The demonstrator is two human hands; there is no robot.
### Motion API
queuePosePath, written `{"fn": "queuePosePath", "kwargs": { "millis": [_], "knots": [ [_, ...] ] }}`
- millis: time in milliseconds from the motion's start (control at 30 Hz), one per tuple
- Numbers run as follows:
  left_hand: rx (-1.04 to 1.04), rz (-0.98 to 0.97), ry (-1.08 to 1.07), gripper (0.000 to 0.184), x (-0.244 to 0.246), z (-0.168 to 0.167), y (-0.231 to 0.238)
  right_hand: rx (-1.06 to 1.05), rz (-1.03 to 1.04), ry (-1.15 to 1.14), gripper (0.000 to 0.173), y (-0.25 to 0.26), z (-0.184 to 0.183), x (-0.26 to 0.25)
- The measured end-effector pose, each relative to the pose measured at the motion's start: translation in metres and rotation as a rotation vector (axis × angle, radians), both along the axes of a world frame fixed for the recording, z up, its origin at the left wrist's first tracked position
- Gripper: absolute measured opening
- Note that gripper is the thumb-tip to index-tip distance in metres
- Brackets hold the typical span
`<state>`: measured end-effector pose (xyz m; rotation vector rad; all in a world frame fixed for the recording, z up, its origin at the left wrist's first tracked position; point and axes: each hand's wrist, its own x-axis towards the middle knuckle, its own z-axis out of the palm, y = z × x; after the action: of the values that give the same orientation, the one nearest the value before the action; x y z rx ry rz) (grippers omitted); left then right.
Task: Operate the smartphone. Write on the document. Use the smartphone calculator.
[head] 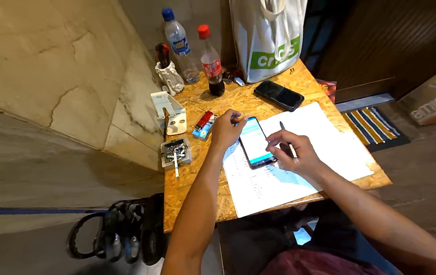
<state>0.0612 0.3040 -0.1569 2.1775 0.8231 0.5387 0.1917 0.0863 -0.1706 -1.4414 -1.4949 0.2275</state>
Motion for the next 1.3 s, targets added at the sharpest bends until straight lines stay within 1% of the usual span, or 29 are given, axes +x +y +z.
{"fn": "queuePosePath", "kwargs": {
  "millis": [67, 167, 233, 333, 400, 467, 600, 667, 733, 833, 1000, 1167, 1300],
  "knots": [
    [-0.017, 0.019, -0.008, 0.035, -0.001, 0.001, -0.002, 0.051, -0.025, 0.041, 0.024, -0.002, 0.003, 0.001],
    [-0.041, 0.02, -0.015, 0.036, -0.003, 0.002, -0.004, 0.042, -0.035, 0.042, 0.025, -0.004, 0.005, 0.003],
    [-0.033, 0.02, -0.012, 0.036, -0.004, 0.003, -0.006, -0.055, -0.019, -0.019, 0.028, -0.007, 0.01, 0.006],
    [0.021, 0.061, 0.091, 0.045, -0.012, 0.016, -0.02, -0.199, 0.055, -0.056, 0.04, -0.023, 0.018, 0.01],
    [0.081, 0.104, 0.152, 0.051, -0.024, 0.027, -0.041, -0.238, 0.097, -0.063, 0.044, -0.041, 0.018, 0.01],
    [0.105, 0.148, 0.17, 0.053, -0.036, 0.029, -0.06, -0.244, 0.124, -0.057, 0.045, -0.061, 0.011, 0.009],
    [0.01, 0.282, 0.136, 0.053, -0.062, 0.014, -0.101, -0.196, 0.151, -0.047, 0.044, -0.089, -0.007, 0.009],
    [0.039, 0.336, 0.019, 0.052, -0.069, -0.004, -0.111, -0.17, 0.172, -0.011, 0.044, -0.095, -0.013, 0.011],
    [0.071, 0.349, -0.143, 0.049, -0.07, -0.019, -0.114, -0.162, 0.194, 0.049, 0.043, -0.097, -0.014, 0.015],
    [0.062, 0.309, -0.204, 0.047, -0.068, -0.022, -0.114, -0.144, 0.2, 0.094, 0.041, -0.096, -0.014, 0.016],
    [0.081, 0.283, -0.162, 0.047, -0.068, -0.022, -0.114, -0.127, 0.191, 0.082, 0.04, -0.097, -0.016, 0.015],
    [0.142, 0.291, -0.073, 0.048, -0.066, -0.02, -0.117, -0.095, 0.159, 0.096, 0.039, -0.099, -0.015, 0.013],
    [0.159, 0.29, -0.037, 0.046, -0.065, -0.018, -0.119, -0.066, 0.126, 0.095, 0.038, -0.099, -0.017, 0.01]
  ]
}}
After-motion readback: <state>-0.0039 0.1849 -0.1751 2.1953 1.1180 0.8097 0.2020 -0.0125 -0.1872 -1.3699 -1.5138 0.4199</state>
